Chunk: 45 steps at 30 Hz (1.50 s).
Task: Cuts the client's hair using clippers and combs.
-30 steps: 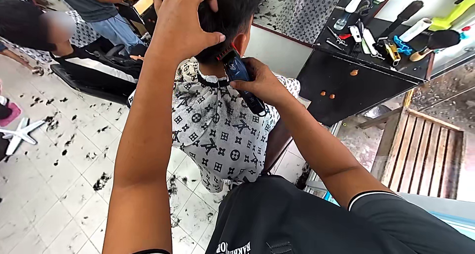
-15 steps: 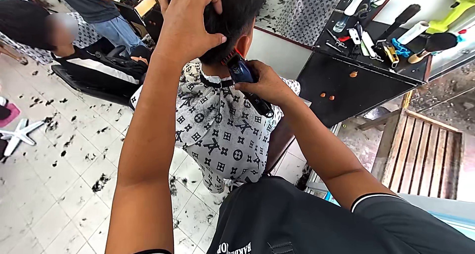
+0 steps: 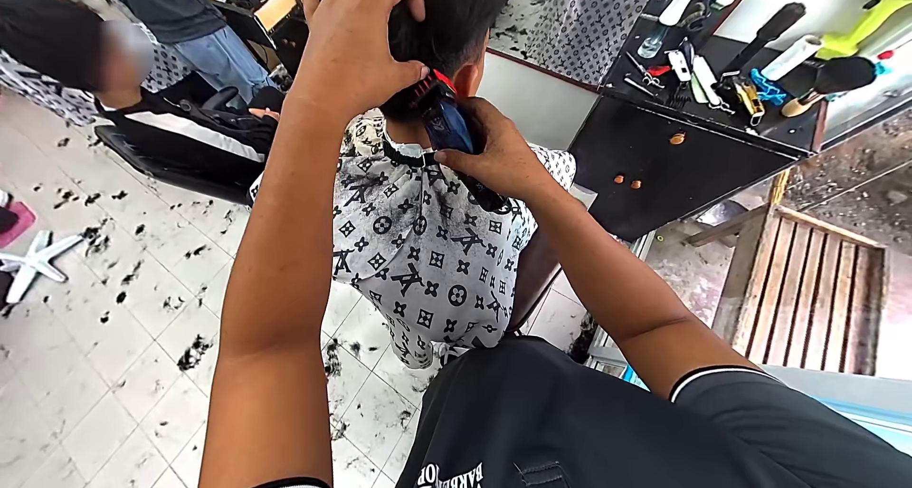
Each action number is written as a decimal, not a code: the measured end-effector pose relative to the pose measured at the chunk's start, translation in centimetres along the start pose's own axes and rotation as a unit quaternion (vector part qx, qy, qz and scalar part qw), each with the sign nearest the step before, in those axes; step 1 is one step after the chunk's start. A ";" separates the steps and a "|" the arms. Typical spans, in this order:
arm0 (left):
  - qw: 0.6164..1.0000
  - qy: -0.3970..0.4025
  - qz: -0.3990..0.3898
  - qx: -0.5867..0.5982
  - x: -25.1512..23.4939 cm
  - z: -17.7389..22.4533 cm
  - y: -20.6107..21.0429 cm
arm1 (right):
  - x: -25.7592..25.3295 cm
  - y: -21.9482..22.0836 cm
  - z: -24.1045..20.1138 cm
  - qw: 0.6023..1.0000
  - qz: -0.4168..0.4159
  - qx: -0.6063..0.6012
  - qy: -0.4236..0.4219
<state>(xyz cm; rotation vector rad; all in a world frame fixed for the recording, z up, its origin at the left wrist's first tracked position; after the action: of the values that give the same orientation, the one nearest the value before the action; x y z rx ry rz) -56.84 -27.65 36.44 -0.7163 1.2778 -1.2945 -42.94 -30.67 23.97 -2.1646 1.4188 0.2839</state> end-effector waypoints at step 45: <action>0.997 0.055 -0.051 -0.016 -0.1 -0.5 0.1 | 1.4 6.0 2.7 0.955 0.088 -0.265 0.102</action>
<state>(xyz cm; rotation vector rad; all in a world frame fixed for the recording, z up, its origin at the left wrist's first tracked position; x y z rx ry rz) -57.28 -27.42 36.26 -0.7500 1.3687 -1.4160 -47.40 -32.13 19.16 -2.5498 1.8195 0.5754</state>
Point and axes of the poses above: each hand's wrist, its own x-axis away from the middle knuckle, its own y-axis out of the palm, z = x × y, the point moved 9 cm from there along -x, towards the middle knuckle, and after that the axes turned 10 degrees about -y, right-handed, at the moved point
